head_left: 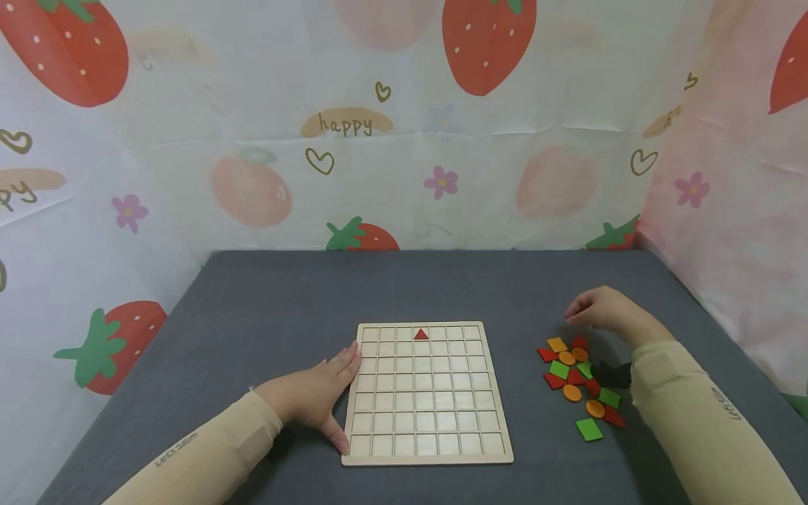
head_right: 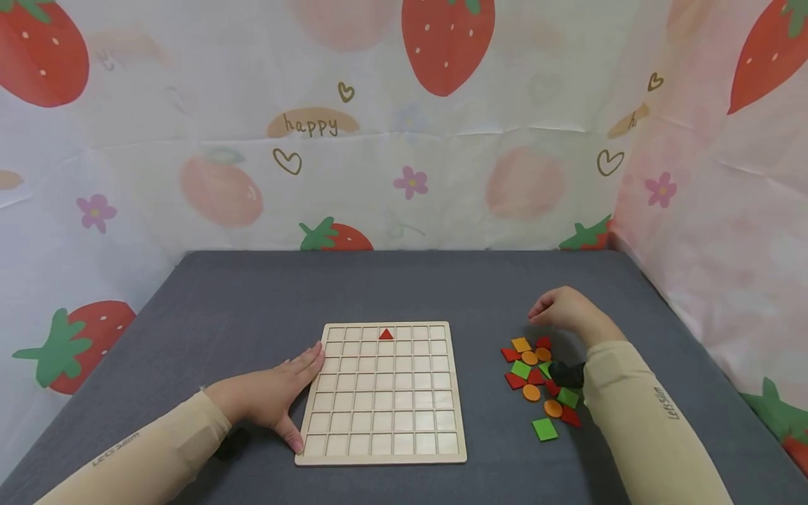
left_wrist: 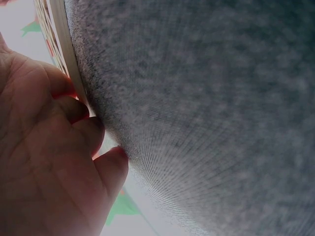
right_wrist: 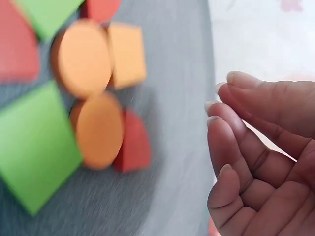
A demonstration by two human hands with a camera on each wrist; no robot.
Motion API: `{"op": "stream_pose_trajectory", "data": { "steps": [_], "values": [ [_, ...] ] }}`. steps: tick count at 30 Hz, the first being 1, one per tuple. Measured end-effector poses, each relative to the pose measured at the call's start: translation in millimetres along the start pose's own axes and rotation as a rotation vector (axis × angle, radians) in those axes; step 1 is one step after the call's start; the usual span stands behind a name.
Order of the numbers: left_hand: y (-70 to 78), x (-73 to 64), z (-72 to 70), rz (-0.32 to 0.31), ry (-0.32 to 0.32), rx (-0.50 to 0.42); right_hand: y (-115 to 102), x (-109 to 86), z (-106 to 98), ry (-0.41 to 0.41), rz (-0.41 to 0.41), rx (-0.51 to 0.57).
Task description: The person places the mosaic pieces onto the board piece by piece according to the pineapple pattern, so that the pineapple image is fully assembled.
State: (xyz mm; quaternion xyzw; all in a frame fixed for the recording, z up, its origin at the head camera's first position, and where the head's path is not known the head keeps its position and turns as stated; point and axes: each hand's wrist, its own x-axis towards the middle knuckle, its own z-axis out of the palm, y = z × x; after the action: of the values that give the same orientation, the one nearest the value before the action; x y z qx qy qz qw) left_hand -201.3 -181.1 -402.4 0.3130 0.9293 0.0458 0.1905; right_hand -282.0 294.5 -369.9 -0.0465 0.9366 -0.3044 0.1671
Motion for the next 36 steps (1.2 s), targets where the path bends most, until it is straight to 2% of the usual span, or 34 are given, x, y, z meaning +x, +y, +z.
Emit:
{"op": "stream_pose_trajectory", "data": {
  "steps": [10, 15, 36],
  "values": [
    [-1.6, 1.7, 3.3, -0.010, -0.014, 0.013, 29, -4.7, 4, -0.060, 0.069, 0.029],
    [-1.4, 0.8, 2.9, -0.015, -0.020, 0.009, 36, -4.1, 7, -0.071, 0.071, 0.037],
    [-1.9, 0.1, 2.7, -0.012, -0.008, -0.002, 34, -2.3, 12, -0.103, 0.031, 0.039]
  ]
}}
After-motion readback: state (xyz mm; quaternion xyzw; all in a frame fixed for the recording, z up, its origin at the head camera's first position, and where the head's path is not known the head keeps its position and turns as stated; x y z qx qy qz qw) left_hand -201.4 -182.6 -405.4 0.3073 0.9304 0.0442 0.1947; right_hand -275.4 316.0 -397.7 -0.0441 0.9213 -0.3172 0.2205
